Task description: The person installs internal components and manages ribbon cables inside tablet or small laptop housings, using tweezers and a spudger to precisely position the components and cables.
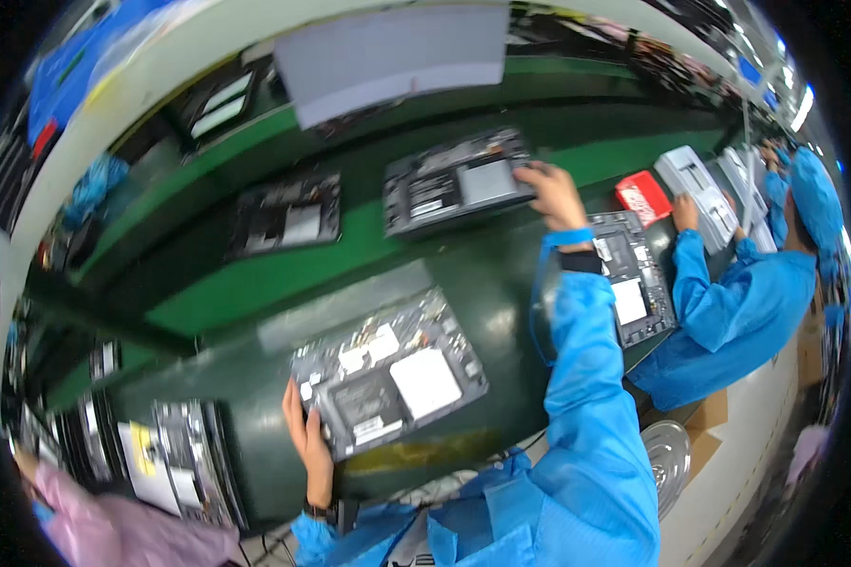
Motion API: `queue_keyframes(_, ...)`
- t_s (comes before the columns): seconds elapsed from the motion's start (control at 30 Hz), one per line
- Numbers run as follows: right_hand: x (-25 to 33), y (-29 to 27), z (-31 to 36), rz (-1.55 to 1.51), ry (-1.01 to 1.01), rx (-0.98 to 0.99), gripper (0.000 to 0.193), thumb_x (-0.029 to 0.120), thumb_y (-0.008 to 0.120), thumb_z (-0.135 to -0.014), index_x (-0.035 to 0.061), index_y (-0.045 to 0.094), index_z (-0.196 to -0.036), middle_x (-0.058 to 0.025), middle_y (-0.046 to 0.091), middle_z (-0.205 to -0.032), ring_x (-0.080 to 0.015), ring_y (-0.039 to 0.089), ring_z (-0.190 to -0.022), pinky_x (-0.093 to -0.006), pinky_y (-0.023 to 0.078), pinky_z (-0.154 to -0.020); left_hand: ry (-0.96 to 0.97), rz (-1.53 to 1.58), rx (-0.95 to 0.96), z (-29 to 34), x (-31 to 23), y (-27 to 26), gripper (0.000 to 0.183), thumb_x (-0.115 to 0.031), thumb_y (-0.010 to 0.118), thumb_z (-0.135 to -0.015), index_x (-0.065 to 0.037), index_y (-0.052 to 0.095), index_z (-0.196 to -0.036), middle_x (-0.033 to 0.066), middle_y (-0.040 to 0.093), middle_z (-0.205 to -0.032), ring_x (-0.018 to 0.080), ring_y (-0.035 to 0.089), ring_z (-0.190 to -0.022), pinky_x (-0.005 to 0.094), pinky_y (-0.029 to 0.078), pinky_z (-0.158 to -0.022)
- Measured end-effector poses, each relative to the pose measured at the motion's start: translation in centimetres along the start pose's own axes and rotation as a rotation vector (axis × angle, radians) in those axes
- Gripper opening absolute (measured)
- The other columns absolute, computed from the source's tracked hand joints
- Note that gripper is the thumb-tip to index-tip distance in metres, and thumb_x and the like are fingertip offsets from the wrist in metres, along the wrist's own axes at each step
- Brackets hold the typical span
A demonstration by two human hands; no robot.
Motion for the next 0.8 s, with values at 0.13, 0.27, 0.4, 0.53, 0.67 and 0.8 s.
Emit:
queue_keyframes(0.13, 1.2, -1.3, 10.9, -0.109, 0.066, -0.037, 0.039, 0.017, 0.07, -0.099, 0.0017, 0.063, -0.134, -0.0015, 0.071, -0.11, -0.0033, 0.065, -0.084, -0.018, 0.039, -0.053, -0.043, 0.071, -0.048, 0.5, 1.2, -1.2, 0.053, -0.02, 0.049, -0.108, -0.002, 0.045, -0.157, 0.0178, 0.044, -0.159, 0.0331, 0.042, -0.147, 0.0409, 0.029, -0.123)
queue_keyframes(0.27, 2.0, -2.1, 22.3, -0.293, 0.126, -0.024, 0.039, 0.012, 0.068, -0.099, 0.002, 0.06, -0.136, -0.0054, 0.072, -0.114, -0.0144, 0.073, -0.099, -0.0276, 0.062, -0.083, 0.009, 0.003, -0.058, 2.2, 0.9, -2.2, 0.051, -0.026, 0.044, -0.112, -0.001, 0.045, -0.156, 0.0178, 0.044, -0.159, 0.0315, 0.041, -0.147, 0.0402, 0.029, -0.123)
queue_keyframes(0.4, -0.5, 3.5, 30.9, -0.189, 0.342, 0.115, 0.053, 0.021, 0.074, -0.097, 0.0016, 0.055, -0.143, -0.0042, 0.071, -0.109, -0.0075, 0.069, -0.086, -0.0199, 0.049, -0.055, 0.022, 0.185, -0.12, 3.9, -0.1, -2.7, 0.055, -0.033, 0.033, -0.114, 0.003, 0.046, -0.155, 0.0173, 0.043, -0.16, 0.0308, 0.038, -0.15, 0.0393, 0.024, -0.126)
queue_keyframes(0.53, -3.3, 4.5, 32.8, -0.387, 0.346, 0.112, 0.051, 0.02, 0.073, -0.098, 0.0006, 0.056, -0.142, -0.0052, 0.071, -0.111, -0.0087, 0.068, -0.09, -0.0222, 0.048, -0.061, 0.033, 0.247, -0.324, 7.3, -2.6, -4.1, 0.05, -0.03, 0.036, -0.113, 0.003, 0.058, -0.143, 0.0156, 0.053, -0.149, 0.028, 0.052, -0.135, 0.039, 0.039, -0.114)
queue_keyframes(0.67, -3.0, -3.1, 34.2, -0.491, 0.286, -0.132, 0.049, 0.02, 0.073, -0.097, 0.0001, 0.058, -0.139, -0.0084, 0.071, -0.117, -0.0149, 0.071, -0.099, -0.0264, 0.057, -0.077, 0.315, -0.153, -0.157, 8.7, -8.5, -3.3, 0.021, -0.012, 0.06, -0.1, -0.001, 0.077, -0.101, 0.0122, 0.071, -0.098, 0.0264, 0.062, -0.091, 0.036, 0.048, -0.085)
queue_keyframes(0.8, -3.6, -9.7, 35.8, -0.456, 0.292, -0.263, 0.04, 0.023, 0.073, -0.097, 0.0043, 0.063, -0.131, -0.0014, 0.072, -0.112, -0.0066, 0.071, -0.089, -0.0169, 0.047, -0.055, 0.414, -0.383, -0.067, 4.8, -11.3, 2.8, 0.011, -0.016, 0.076, -0.089, -0.007, 0.077, -0.094, 0.0061, 0.068, -0.088, 0.0287, 0.057, -0.086, 0.0408, 0.045, -0.081)
Point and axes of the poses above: each hand's wrist, its own z-axis away from the middle knuckle, its own y-axis out of the palm, x = y × z, the point moved 5 cm from there along -z, towards the middle knuckle
